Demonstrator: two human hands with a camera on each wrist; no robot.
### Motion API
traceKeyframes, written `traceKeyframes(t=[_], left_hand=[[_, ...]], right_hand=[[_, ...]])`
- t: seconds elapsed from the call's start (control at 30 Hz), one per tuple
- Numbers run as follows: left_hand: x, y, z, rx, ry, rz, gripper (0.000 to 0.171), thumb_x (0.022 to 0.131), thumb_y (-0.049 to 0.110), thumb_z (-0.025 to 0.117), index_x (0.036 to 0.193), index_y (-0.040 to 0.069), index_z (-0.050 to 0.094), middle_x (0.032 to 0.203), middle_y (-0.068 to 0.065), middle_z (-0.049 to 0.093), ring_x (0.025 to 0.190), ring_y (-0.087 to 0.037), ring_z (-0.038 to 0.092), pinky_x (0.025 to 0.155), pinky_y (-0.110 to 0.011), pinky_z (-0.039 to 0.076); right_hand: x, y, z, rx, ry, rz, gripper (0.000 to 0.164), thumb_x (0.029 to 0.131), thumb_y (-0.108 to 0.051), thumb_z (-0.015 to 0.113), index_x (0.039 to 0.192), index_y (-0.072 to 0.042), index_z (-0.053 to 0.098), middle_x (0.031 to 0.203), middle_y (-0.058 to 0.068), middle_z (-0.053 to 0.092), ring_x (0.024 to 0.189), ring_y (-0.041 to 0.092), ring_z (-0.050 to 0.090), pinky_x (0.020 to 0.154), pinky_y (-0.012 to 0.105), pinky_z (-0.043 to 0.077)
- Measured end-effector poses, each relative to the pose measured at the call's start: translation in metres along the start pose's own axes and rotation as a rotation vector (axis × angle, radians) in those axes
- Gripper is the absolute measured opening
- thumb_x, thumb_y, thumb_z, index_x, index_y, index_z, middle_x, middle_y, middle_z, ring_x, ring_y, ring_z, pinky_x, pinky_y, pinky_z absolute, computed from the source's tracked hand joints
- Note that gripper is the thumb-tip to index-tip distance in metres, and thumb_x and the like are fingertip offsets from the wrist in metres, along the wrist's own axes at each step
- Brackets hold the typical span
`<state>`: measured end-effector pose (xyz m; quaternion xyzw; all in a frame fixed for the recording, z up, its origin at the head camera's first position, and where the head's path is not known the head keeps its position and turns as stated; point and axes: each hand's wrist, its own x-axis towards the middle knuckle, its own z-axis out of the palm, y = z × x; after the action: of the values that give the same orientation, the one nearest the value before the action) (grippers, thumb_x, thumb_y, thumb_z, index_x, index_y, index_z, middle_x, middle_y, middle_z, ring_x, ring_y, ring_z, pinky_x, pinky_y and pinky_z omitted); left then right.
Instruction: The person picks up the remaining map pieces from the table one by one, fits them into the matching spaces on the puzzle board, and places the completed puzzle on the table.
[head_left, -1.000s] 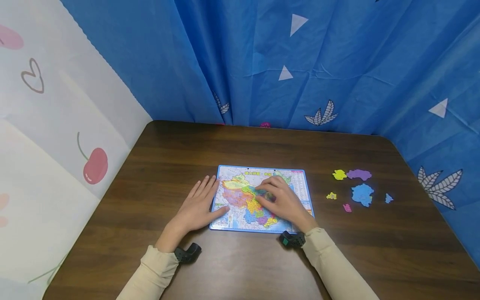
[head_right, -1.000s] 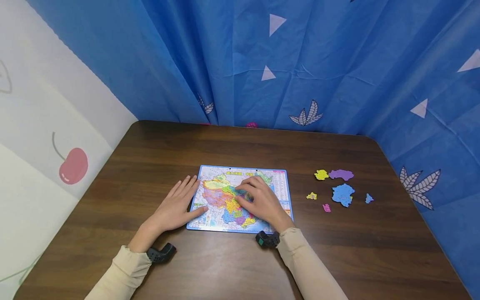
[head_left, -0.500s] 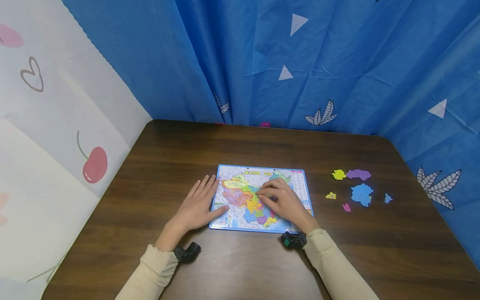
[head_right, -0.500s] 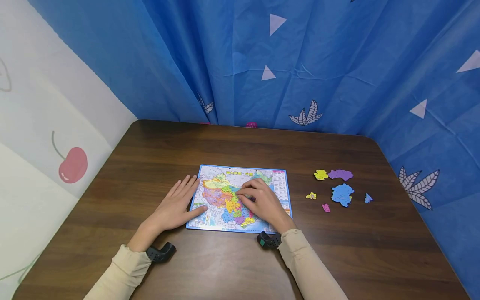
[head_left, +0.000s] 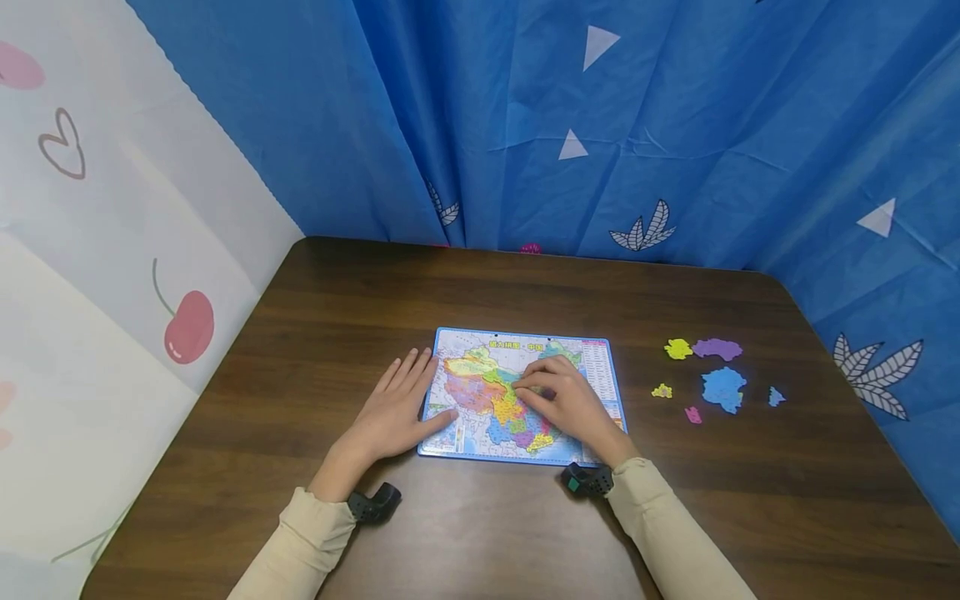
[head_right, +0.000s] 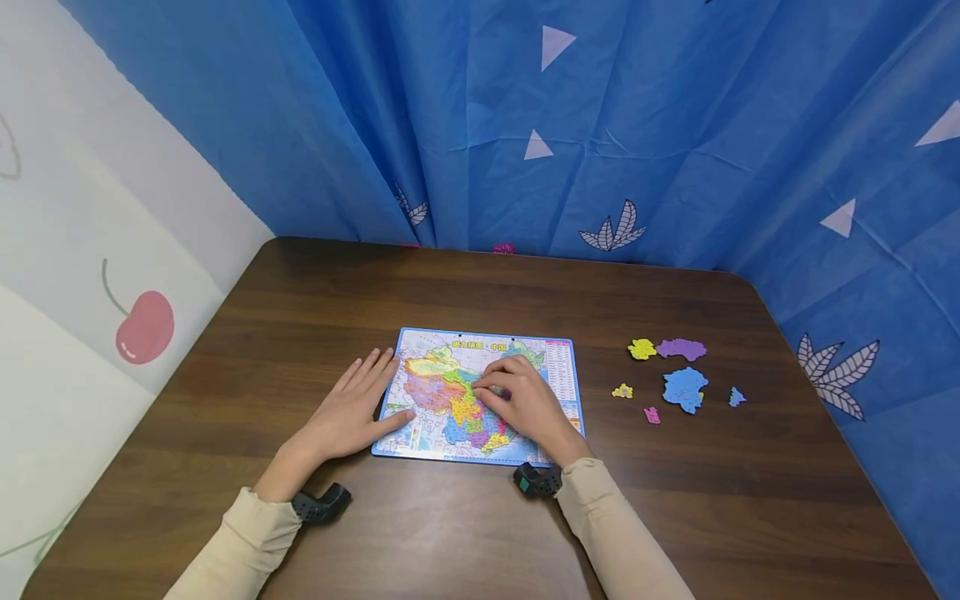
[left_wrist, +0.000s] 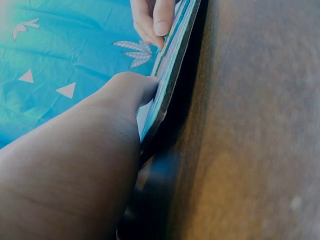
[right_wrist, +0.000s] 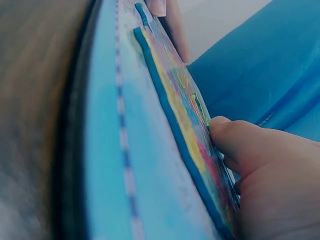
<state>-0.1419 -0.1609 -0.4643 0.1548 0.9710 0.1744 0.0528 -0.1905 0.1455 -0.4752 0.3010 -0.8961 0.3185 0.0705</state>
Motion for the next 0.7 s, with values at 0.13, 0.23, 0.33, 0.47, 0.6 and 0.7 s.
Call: traceKeyframes(t=[0.13,0.23,0.33,0.47,0.6,0.7], left_hand=[[-0.0002,0.0005,-0.0013,-0.001,0.000,0.003,0.097,0.095,0.069,0.052,0.164,0.008,0.023,0.173,-0.011,0.012,0.161,-0.031,0.007,0.130,-0.051,0.006],[-0.0006,0.0001,-0.0015,-0.002,0.006,0.008,0.096,0.095,0.069,0.051,0.164,0.008,0.023,0.173,-0.011,0.013,0.161,-0.031,0.007,0.130,-0.052,0.007],[-0.0007,-0.0010,-0.0013,-0.004,0.014,0.016,0.096,0.096,0.069,0.051,0.164,0.007,0.024,0.173,-0.012,0.014,0.161,-0.032,0.008,0.130,-0.052,0.007],[-0.0008,-0.0017,-0.0013,-0.003,0.014,0.017,0.096,0.096,0.069,0.050,0.164,0.007,0.024,0.173,-0.012,0.014,0.161,-0.032,0.008,0.130,-0.052,0.007],[-0.0003,-0.0021,-0.0006,-0.002,0.007,0.015,0.096,0.096,0.069,0.050,0.164,0.007,0.023,0.173,-0.012,0.013,0.161,-0.031,0.007,0.130,-0.051,0.007],[-0.0002,-0.0024,0.0004,-0.004,0.004,0.014,0.096,0.096,0.069,0.050,0.164,0.007,0.022,0.173,-0.011,0.013,0.161,-0.032,0.007,0.130,-0.051,0.007]], right_hand=[[0.0012,-0.0003,0.0006,0.022,0.003,0.040,0.010,0.093,-0.028,0.079,0.100,-0.021,0.082,0.110,-0.007,0.072,0.110,0.016,0.059,0.094,0.041,0.055],[0.0020,-0.0016,0.0008,0.027,0.011,0.046,0.009,0.092,-0.026,0.080,0.100,-0.022,0.081,0.109,-0.007,0.072,0.109,0.016,0.059,0.090,0.041,0.055],[0.0027,-0.0032,0.0010,0.024,0.020,0.045,0.009,0.092,-0.026,0.080,0.100,-0.022,0.080,0.108,-0.007,0.072,0.107,0.016,0.059,0.088,0.039,0.055],[0.0031,-0.0037,0.0019,0.013,0.017,0.051,0.009,0.092,-0.026,0.081,0.099,-0.022,0.080,0.108,-0.007,0.072,0.107,0.015,0.059,0.088,0.038,0.055],[0.0022,-0.0036,0.0025,0.003,0.015,0.052,0.008,0.091,-0.025,0.081,0.099,-0.022,0.080,0.108,-0.007,0.072,0.108,0.015,0.058,0.090,0.039,0.055],[0.0013,-0.0044,0.0024,-0.006,0.017,0.039,0.009,0.091,-0.025,0.081,0.099,-0.022,0.080,0.108,-0.007,0.072,0.108,0.015,0.059,0.090,0.040,0.055]])
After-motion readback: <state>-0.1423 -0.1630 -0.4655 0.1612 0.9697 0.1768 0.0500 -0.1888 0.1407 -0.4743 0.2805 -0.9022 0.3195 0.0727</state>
